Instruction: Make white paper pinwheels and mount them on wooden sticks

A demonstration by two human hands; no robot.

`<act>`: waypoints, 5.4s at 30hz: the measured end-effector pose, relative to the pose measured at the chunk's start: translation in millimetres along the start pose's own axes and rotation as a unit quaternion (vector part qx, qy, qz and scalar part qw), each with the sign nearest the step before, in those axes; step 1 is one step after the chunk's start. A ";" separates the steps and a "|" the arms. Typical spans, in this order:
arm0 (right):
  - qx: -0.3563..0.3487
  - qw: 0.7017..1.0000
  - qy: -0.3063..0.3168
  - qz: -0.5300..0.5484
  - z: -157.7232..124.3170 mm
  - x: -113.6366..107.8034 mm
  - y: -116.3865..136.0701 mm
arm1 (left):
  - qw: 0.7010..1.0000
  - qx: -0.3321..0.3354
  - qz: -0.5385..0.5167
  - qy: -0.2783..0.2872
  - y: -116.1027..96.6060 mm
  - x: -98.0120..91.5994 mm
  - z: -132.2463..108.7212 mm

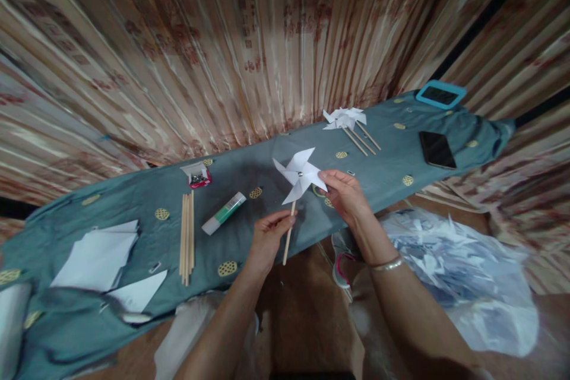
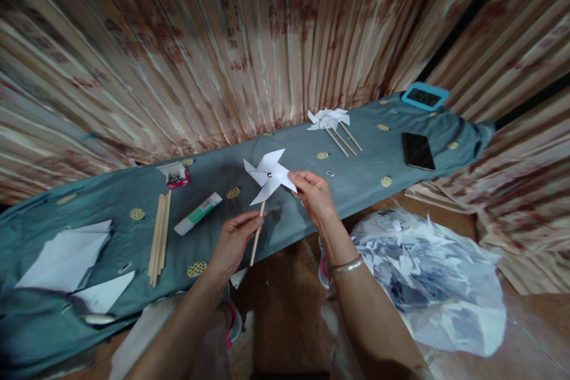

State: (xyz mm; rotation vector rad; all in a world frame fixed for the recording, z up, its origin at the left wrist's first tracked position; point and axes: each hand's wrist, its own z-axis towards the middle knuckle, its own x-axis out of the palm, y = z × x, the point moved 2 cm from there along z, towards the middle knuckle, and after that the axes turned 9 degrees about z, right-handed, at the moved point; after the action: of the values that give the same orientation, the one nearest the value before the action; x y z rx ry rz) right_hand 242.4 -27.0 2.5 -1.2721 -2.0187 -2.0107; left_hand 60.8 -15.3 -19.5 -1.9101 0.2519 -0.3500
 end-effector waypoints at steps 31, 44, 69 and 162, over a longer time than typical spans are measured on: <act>0.117 0.990 0.081 -0.005 -22.5 26.0 -20.3 | 0.996 0.013 -0.069 -0.049 -0.7 -0.1 2.2; 0.087 0.988 0.044 -0.121 -0.7 -9.5 5.3 | 0.997 -0.004 -0.058 -0.043 -1.2 -4.6 0.1; 0.033 0.992 0.045 -0.115 -2.3 2.7 1.2 | 0.998 -0.017 -0.047 -0.042 2.4 -3.9 1.7; 0.136 0.988 0.064 -0.029 -13.8 7.8 -9.6 | 0.999 -0.028 -0.001 -0.022 -0.2 -11.9 -8.3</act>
State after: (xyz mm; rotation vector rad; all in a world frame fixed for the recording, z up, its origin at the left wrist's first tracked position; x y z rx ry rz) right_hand 224.9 -33.1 1.1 -1.0152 -2.1956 -1.7103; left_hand 46.7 -18.4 -17.9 -1.9708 0.2320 -0.3041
